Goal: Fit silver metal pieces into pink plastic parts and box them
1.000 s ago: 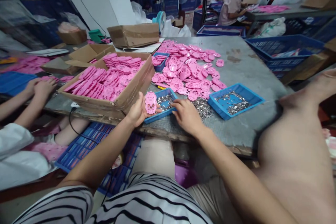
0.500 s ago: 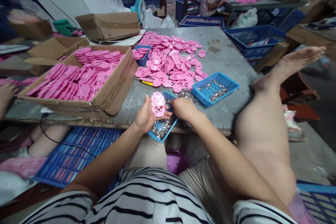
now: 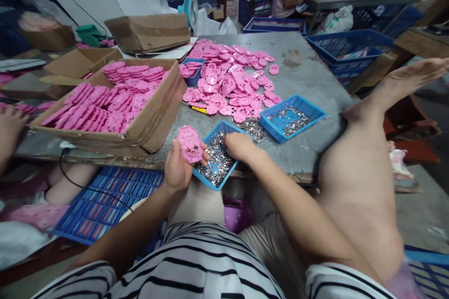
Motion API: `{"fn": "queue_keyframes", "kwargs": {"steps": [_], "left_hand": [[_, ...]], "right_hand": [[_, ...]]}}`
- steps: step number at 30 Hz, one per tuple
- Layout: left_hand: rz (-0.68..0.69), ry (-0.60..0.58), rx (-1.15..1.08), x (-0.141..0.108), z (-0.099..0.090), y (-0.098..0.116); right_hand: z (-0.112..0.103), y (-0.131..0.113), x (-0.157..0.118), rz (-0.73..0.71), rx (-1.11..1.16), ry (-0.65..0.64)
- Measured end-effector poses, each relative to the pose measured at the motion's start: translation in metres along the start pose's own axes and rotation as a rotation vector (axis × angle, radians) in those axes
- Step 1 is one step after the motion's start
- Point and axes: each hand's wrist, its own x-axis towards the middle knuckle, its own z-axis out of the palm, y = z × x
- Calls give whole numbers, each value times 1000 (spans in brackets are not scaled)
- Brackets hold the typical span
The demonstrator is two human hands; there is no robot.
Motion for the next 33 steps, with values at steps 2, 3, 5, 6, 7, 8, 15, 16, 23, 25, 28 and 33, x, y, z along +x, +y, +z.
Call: {"fn": "queue_keyframes", "kwargs": {"steps": [2, 3, 5, 6, 7, 8, 15, 16, 23, 25, 28, 33], "left_hand": [[74, 10, -31, -7, -1, -3], [107, 11, -46, -8, -1, -5], [159, 4, -60, -7, 1, -8], [173, 2, -63, -5, 2, -10], [176, 5, -64, -2, 3, -11], [170, 9, -65, 2, 5, -12], [114, 61, -56, 18, 14, -14], [105, 67, -52, 18, 14, -13], [21, 67, 9, 17, 19, -3], [-47, 39, 51, 18, 22, -2], [-121, 18, 87, 21, 27, -3], [-144, 22, 110, 25, 32, -10]], "right_hand": [[2, 3, 1, -31, 18, -1], [2, 3, 2, -46, 21, -3], [2, 3, 4, -55, 15, -2], [1, 3, 4, -47, 10, 1], [1, 3, 4, -34, 6, 3], [0, 4, 4, -18, 7, 5], [-1, 14, 6, 37, 86, 40], [-1, 16, 7, 35, 101, 53], [-1, 25, 7, 6, 698, 199], [0, 26, 5, -2, 1017, 190], [1, 27, 2, -15, 1294, 160], [-2, 30, -5, -79, 1462, 177]]}}
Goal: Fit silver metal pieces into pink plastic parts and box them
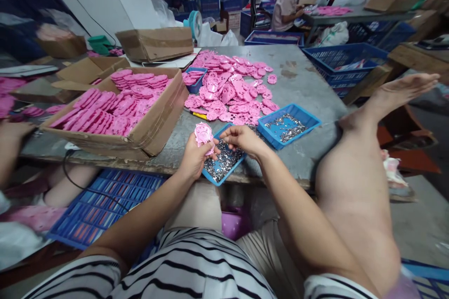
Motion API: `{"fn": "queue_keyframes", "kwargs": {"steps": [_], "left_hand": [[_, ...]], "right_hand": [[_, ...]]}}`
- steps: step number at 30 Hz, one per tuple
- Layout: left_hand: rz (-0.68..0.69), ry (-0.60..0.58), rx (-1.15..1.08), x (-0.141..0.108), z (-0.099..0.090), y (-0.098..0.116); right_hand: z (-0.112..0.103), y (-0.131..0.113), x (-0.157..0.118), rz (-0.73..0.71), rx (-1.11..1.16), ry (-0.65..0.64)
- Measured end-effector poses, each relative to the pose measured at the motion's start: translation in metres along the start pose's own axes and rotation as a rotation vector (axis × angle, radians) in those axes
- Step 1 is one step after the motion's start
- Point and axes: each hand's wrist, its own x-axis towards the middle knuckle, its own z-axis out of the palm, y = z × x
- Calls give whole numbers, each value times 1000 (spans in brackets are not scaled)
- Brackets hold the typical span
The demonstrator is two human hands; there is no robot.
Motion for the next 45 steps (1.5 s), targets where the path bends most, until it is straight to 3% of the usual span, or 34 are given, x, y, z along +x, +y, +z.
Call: {"fn": "queue_keyframes", "kwargs": {"steps": [9, 18, 23, 28, 36, 40, 45], "left_hand": [[125, 30, 103, 5, 9, -3], [133, 21, 148, 8, 8, -5], [175, 69, 122, 6, 11, 0], [211, 93, 65, 5, 14, 1], [203, -96, -235, 1, 14, 5], [247, -129, -201, -2, 20, 6], [298, -137, -197, -3, 25, -1]], "right_hand": [[4, -12, -9, -36, -21, 33], [9, -13, -11, -159, -275, 68], [15, -21, -16, -46, -129, 149], [19, -19, -17, -17, -14, 117], [23, -15, -14, -212, 42, 246], [30, -13, -13, -315, -52, 309], [36, -10, -13, -316, -80, 383]]}}
